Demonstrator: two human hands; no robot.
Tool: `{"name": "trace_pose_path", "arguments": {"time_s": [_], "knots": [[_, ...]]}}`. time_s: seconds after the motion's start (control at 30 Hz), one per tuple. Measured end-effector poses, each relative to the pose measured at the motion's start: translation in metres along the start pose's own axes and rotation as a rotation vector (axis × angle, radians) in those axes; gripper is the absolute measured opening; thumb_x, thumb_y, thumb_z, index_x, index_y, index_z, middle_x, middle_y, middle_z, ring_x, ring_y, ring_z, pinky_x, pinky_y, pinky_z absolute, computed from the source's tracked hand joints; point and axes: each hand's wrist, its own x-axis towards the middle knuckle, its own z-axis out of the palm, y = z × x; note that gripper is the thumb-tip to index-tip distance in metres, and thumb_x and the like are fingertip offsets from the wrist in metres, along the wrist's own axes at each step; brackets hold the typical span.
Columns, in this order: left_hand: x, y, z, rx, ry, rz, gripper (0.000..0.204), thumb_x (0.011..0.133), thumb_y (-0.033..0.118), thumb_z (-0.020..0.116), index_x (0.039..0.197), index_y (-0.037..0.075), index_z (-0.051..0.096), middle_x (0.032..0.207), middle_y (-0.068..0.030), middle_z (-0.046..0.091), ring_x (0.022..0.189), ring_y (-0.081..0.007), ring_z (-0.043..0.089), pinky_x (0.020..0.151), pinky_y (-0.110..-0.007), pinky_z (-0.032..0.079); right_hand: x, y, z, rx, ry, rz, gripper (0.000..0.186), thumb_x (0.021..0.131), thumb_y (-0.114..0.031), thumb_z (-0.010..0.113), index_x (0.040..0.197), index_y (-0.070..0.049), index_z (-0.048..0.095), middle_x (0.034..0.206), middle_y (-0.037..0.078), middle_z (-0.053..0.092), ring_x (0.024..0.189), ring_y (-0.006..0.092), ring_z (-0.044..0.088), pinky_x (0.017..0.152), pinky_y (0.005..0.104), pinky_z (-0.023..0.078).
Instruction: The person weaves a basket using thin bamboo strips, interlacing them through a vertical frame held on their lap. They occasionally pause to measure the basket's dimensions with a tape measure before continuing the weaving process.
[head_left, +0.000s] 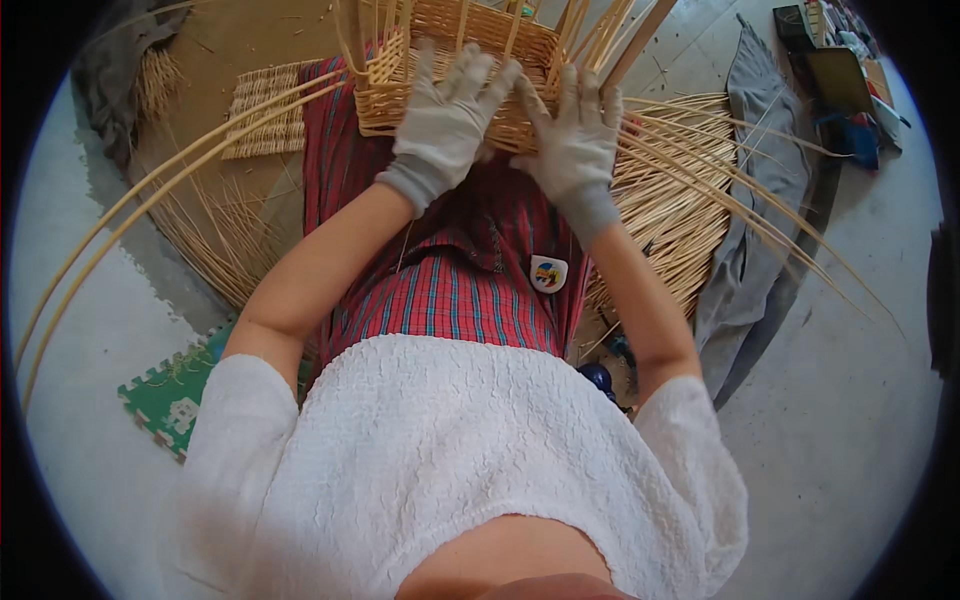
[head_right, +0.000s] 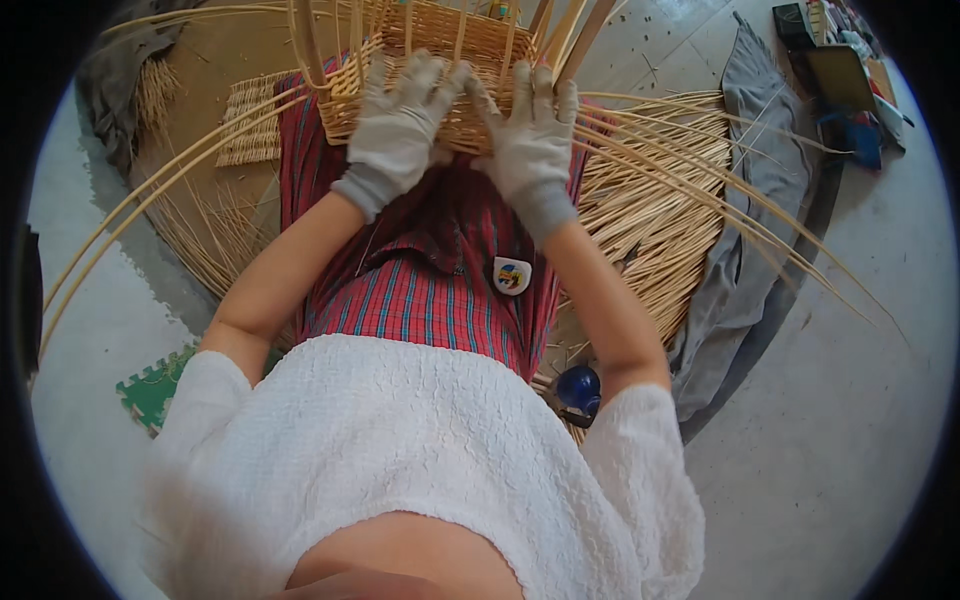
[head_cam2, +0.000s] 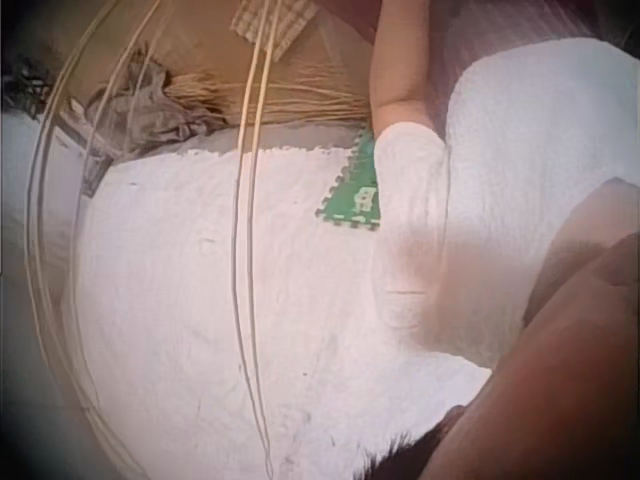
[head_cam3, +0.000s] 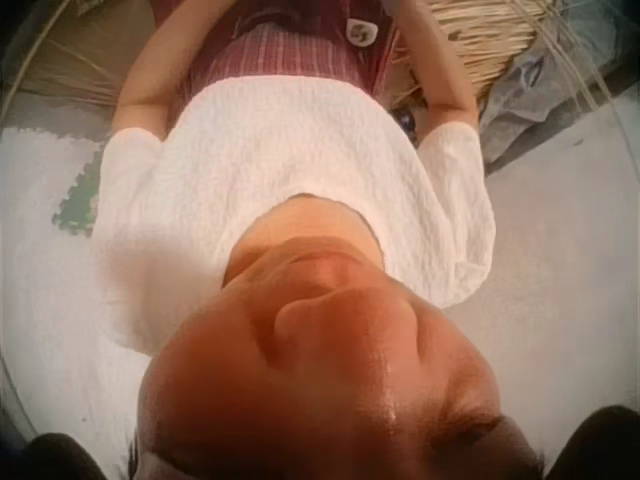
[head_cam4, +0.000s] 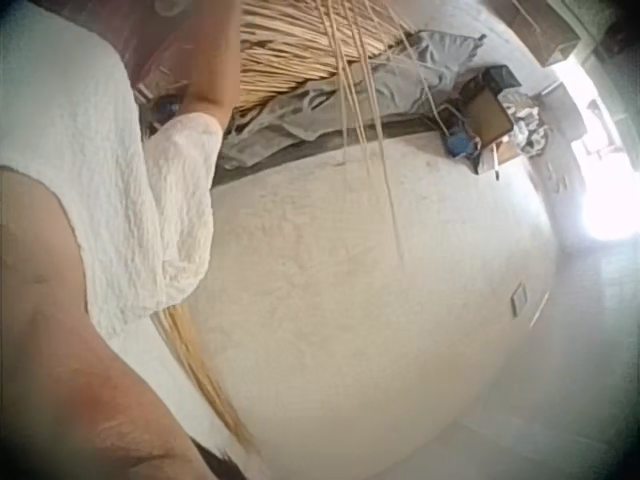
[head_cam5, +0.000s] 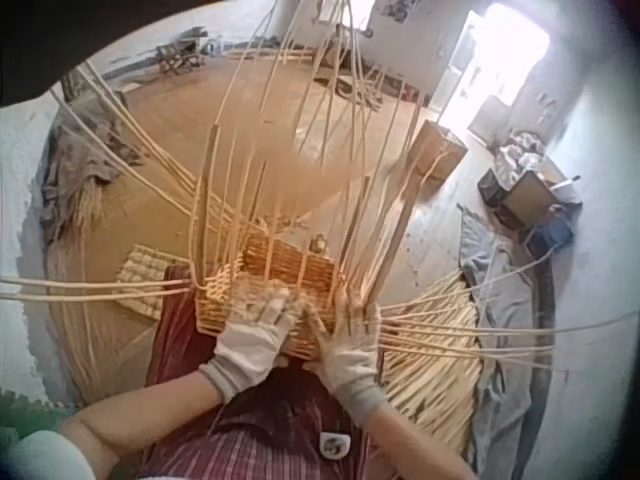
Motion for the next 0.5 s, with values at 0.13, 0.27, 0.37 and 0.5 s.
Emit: {"name": "trace_pose_path", "arguments": {"time_s": [0.13,0.27,0.37,0.5], "knots": [[-0.01,-0.014,0.045,0.271,0.041,0.082,0.091,0.08,0.036,0.077,0.159,0.021,0.034,0.149,-0.0058,0.049,0.138,-0.0247,0.047,0.12,-0.053,0.027,0.004,-0.012,0.033,-0.146,-0.216,0.028,0.091,0.074,-0.049,0.078,0.154,-0.028,0.04,0.15,0.021,0.045,0.143,0.0425,0.036,0.117,0.0651,0.021],[0.002,-0.017,0.024,0.143,-0.114,0.036,0.072,0.093,0.019,0.06,0.16,0.024,0.031,0.144,-0.0046,0.052,0.136,-0.0249,0.049,0.121,-0.053,0.027,0.023,-0.02,0.021,-0.162,-0.289,0.112,0.091,0.076,-0.044,0.077,0.157,-0.029,0.038,0.146,0.019,0.048,0.143,0.0389,0.038,0.12,0.0607,0.021],[-0.019,-0.02,0.001,-0.266,0.153,0.123,0.074,0.083,0.025,0.075,0.151,0.02,0.047,0.139,-0.0042,0.053,0.131,-0.0233,0.05,0.118,-0.049,0.031,0.008,-0.018,0.022,-0.101,-0.117,0.101,0.089,0.077,-0.039,0.08,0.156,-0.027,0.04,0.146,0.019,0.048,0.142,0.0369,0.04,0.12,0.0584,0.023],[-0.067,-0.079,0.001,-1.004,0.393,-0.662,0.044,0.082,0.023,0.082,0.123,0.014,0.068,0.104,-0.0058,0.07,0.091,-0.0227,0.069,0.083,-0.037,0.057,0.003,-0.046,0.001,0.2,0.08,0.166,0.083,0.078,-0.031,0.081,0.152,-0.023,0.045,0.147,0.018,0.047,0.141,0.0369,0.042,0.118,0.0517,0.031]]}}
